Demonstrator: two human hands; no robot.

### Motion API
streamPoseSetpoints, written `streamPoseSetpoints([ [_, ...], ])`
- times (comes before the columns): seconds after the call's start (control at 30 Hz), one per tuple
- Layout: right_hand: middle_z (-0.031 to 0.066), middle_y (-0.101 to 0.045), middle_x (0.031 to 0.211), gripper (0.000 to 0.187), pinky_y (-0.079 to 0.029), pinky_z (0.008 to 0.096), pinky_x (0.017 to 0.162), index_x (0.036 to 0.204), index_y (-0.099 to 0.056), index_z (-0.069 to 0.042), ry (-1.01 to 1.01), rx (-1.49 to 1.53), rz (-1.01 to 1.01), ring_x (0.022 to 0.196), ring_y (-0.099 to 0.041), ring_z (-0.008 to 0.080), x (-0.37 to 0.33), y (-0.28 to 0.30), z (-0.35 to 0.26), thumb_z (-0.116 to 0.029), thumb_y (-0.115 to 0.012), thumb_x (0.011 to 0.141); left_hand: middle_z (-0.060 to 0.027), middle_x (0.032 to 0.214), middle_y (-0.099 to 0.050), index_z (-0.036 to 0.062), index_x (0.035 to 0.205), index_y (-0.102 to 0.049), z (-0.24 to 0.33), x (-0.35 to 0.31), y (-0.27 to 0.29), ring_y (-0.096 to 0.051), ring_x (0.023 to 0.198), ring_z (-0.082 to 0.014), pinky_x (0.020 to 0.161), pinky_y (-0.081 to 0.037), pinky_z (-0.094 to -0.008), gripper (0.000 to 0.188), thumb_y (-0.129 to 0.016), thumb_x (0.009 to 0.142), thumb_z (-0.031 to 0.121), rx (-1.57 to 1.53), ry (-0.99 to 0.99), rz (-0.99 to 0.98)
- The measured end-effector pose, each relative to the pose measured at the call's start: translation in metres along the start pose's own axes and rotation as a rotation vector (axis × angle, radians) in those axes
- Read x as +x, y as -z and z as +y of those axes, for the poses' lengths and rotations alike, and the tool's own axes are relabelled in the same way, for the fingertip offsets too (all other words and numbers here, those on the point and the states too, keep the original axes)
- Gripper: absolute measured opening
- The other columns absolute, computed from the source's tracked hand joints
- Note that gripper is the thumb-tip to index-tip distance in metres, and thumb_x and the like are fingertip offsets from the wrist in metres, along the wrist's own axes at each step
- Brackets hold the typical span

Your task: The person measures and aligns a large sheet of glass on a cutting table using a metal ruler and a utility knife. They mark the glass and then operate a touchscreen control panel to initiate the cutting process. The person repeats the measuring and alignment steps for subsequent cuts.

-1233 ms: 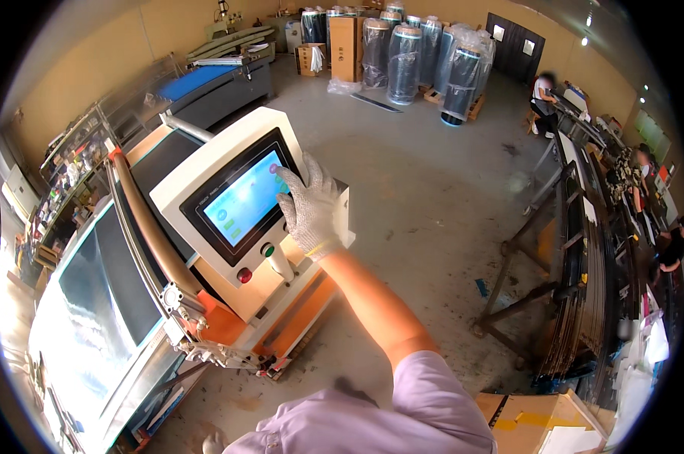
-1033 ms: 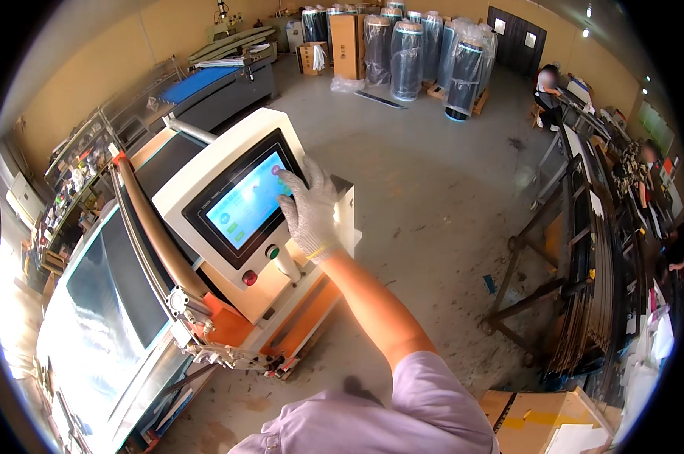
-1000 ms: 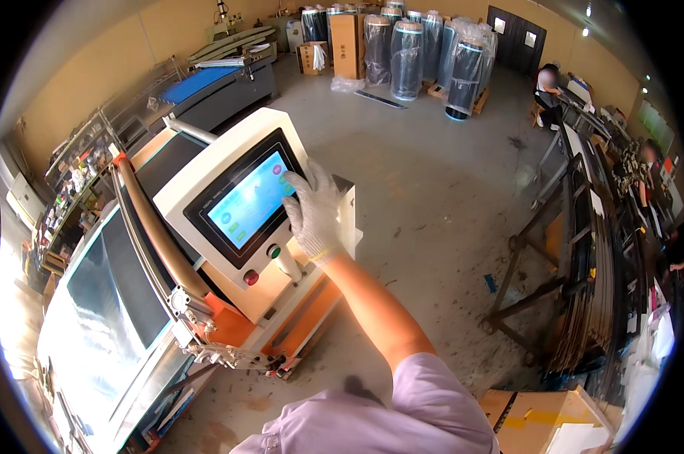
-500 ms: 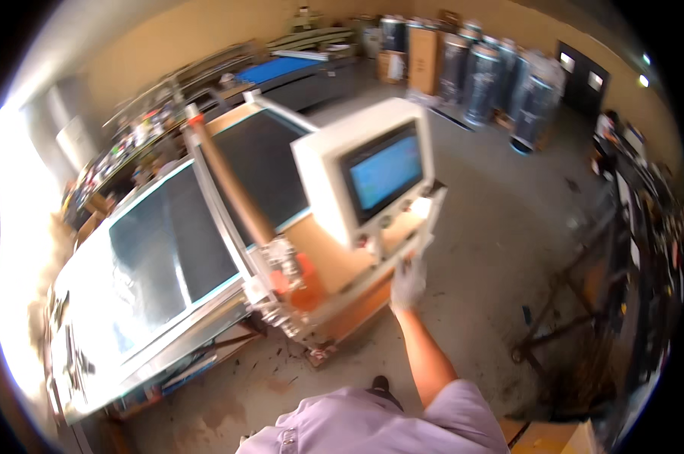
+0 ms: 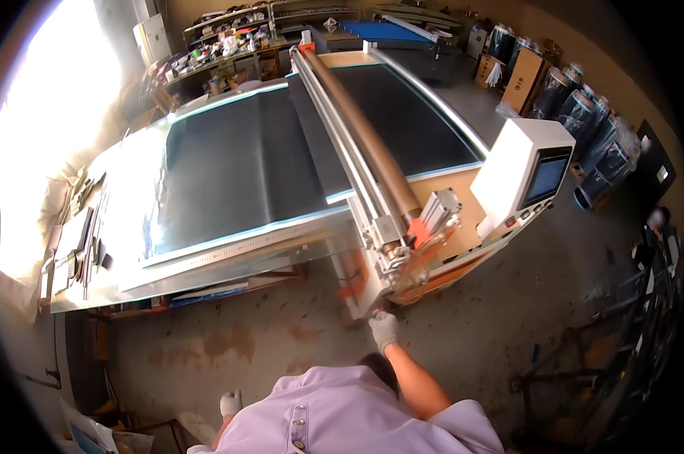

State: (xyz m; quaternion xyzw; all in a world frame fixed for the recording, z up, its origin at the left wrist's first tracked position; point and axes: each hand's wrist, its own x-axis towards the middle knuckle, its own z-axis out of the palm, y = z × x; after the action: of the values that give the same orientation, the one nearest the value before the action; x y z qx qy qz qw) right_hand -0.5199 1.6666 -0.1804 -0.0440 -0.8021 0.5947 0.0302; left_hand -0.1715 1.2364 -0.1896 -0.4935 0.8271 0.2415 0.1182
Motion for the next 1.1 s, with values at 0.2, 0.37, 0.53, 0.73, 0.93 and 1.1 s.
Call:
streamPoseSetpoints([
  [0.2, 0.0131, -0.049, 0.056, 0.035, -0.046, 0.04, 0.058, 0.071, -0.058, 0.0, 0.094, -0.388, -0.167, 0.054, -0.054, 0.0191, 0.01, -0.059, -0.089, -0.028, -0.077, 0.079, -0.0229, 0.098, -0.073, 0.0012, 0.104, -0.069, 0.021, 0.062, 0.024, -0.07, 0.097, -0.0412, 0.087, -0.054, -0.0487, 0.051, -0.062, 0.09, 0.05, 0.042, 0.027, -0.025],
  [0.37, 0.0074, -0.039, 0.051, 0.043, -0.038, 0.0399, 0.053, 0.059, -0.047, -0.001, 0.018, -0.295, -0.207, 0.053, -0.038, 0.015, 0.047, -0.105, -0.122, -0.023, -0.076, 0.081, -0.0224, 0.085, -0.07, 0.0059, 0.095, -0.073, 0.089, 0.103, 0.045, -0.069, 0.086, -0.0412, 0.077, -0.053, -0.0492, 0.044, -0.057, 0.095, 0.046, -0.134, -0.16, 0.112],
  [0.53, 0.0148, -0.061, 0.071, 0.031, -0.046, 0.0443, 0.064, 0.073, -0.056, -0.002, 0.11, -0.36, -0.07, 0.066, -0.058, 0.0325, 0.099, -0.171, -0.141, -0.024, -0.074, 0.085, -0.0174, 0.092, -0.07, 0.0065, 0.099, -0.071, 0.173, 0.142, 0.094, -0.068, 0.086, -0.0385, 0.076, -0.053, -0.0475, 0.028, -0.065, 0.093, 0.033, -0.153, -0.29, 0.251],
  [0.73, 0.0231, -0.046, 0.145, 0.046, -0.037, 0.0535, 0.112, 0.135, -0.052, -0.004, 0.362, -0.75, 0.131, 0.132, -0.045, 0.0451, 0.178, -0.222, -0.145, -0.019, -0.061, 0.093, -0.0144, 0.135, -0.058, 0.0105, 0.126, -0.061, 0.241, 0.214, 0.151, -0.058, 0.118, -0.036, 0.098, -0.046, -0.0474, 0.04, -0.071, 0.089, 0.022, -0.021, -0.622, 0.546],
  [0.93, 0.0277, -0.042, 0.149, 0.054, -0.026, 0.0575, 0.118, 0.14, -0.047, 0.004, 0.363, -0.969, 0.079, 0.136, -0.04, 0.0487, 0.217, -0.24, -0.122, -0.03, -0.051, 0.098, -0.0161, 0.156, -0.042, 0.0093, 0.147, -0.047, 0.285, 0.292, 0.178, -0.038, 0.143, -0.0403, 0.115, -0.035, -0.0498, 0.066, -0.068, 0.088, 0.03, 0.158, -0.623, 0.484],
  [1.1, 0.0305, -0.045, 0.143, 0.053, -0.027, 0.061, 0.116, 0.138, -0.049, 0.004, 0.437, -0.89, -0.04, 0.129, -0.042, 0.0557, 0.222, -0.245, -0.132, -0.032, -0.051, 0.098, -0.0172, 0.161, -0.034, 0.0106, 0.151, -0.043, 0.289, 0.328, 0.209, -0.027, 0.148, -0.0443, 0.121, -0.024, -0.0514, 0.069, -0.061, 0.087, 0.033, 0.147, -0.442, 0.4],
])
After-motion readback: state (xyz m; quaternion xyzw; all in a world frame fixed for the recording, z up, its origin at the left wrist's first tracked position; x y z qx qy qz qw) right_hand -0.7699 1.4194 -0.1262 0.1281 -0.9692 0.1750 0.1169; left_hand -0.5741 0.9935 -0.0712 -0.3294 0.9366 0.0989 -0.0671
